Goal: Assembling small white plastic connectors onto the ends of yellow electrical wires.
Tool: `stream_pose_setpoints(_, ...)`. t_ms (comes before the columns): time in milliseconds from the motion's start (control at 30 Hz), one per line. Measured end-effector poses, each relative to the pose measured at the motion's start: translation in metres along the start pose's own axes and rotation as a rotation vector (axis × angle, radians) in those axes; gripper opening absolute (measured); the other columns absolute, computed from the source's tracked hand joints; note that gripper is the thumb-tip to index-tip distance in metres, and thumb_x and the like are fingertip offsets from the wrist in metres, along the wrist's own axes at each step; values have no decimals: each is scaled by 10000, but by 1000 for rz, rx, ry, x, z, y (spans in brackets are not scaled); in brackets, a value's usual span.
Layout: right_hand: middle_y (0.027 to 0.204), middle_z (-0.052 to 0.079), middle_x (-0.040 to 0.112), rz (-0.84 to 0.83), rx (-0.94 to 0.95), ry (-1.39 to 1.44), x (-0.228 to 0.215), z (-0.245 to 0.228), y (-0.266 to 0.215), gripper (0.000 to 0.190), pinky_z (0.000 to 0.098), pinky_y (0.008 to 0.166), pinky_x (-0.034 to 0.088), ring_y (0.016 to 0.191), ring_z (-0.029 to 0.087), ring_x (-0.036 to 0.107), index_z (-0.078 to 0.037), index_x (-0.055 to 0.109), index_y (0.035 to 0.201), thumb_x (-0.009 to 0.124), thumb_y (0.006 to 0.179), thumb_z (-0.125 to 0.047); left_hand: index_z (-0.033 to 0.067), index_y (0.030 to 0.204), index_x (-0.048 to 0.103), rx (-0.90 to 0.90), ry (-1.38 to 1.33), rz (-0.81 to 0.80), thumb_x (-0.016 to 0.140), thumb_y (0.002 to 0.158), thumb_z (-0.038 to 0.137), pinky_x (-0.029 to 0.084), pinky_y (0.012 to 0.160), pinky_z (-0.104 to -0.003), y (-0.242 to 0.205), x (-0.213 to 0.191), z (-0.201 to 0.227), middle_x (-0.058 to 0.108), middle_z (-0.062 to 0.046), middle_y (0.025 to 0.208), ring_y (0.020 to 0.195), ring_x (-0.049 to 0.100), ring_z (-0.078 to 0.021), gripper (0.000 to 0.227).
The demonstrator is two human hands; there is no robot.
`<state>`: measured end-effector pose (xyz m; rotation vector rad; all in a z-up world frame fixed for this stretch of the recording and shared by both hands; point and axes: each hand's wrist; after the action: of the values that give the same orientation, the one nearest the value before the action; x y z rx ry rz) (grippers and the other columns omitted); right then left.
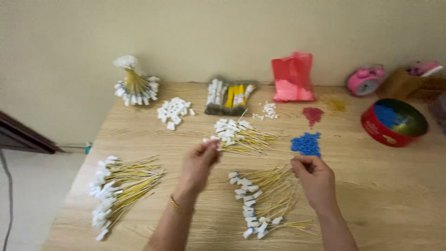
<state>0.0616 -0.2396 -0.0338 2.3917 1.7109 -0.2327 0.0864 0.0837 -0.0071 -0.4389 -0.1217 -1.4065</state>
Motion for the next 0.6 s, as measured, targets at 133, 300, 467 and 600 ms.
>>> stream_pose_setpoints(133,911,48,750,-202,-126,207,47,-55,-33,117,252,763,590,836,108,690,-6,731,1016,733,900,-26,-65,1282,615,-155,-421,-125,568,1037,137,615,816,-314,-34,21,-23,703,-130,1028,906,685,-198,321)
stream_pose_setpoints(300,945,37,776,-377,-53,236,72,-76,-51,177,236,784,589,869,87,722,-46,740,1080,692,910,-51,-23,1342,611,-337,-538,-250,590,976,7,621,903,-277,-64,41,-29,725,-105,1112,980,701,-178,367)
stream_pose_setpoints(467,928,35,774,-389,-100,163,68,-79,-56,163,246,766,587,846,88,699,-39,775,1076,702,934,-74,-25,1323,632,-255,-406,-274,593,996,59,624,812,-316,-72,42,-29,729,-98,1048,895,717,-178,340)
stream_pose_setpoints(600,903,17,796,-403,-44,197,68,-79,-56,173,245,751,608,832,84,736,-40,766,1063,695,915,-94,-3,1271,646,-214,-331,-213,571,1026,131,607,711,-307,-77,47,-26,735,-85,1000,804,703,-154,289)
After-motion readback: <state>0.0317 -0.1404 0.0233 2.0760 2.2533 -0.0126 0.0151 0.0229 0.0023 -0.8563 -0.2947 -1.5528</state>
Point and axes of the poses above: each hand's wrist, its own y-axis towards the middle knuckle, its own x-axis out of the palm, z = x × y
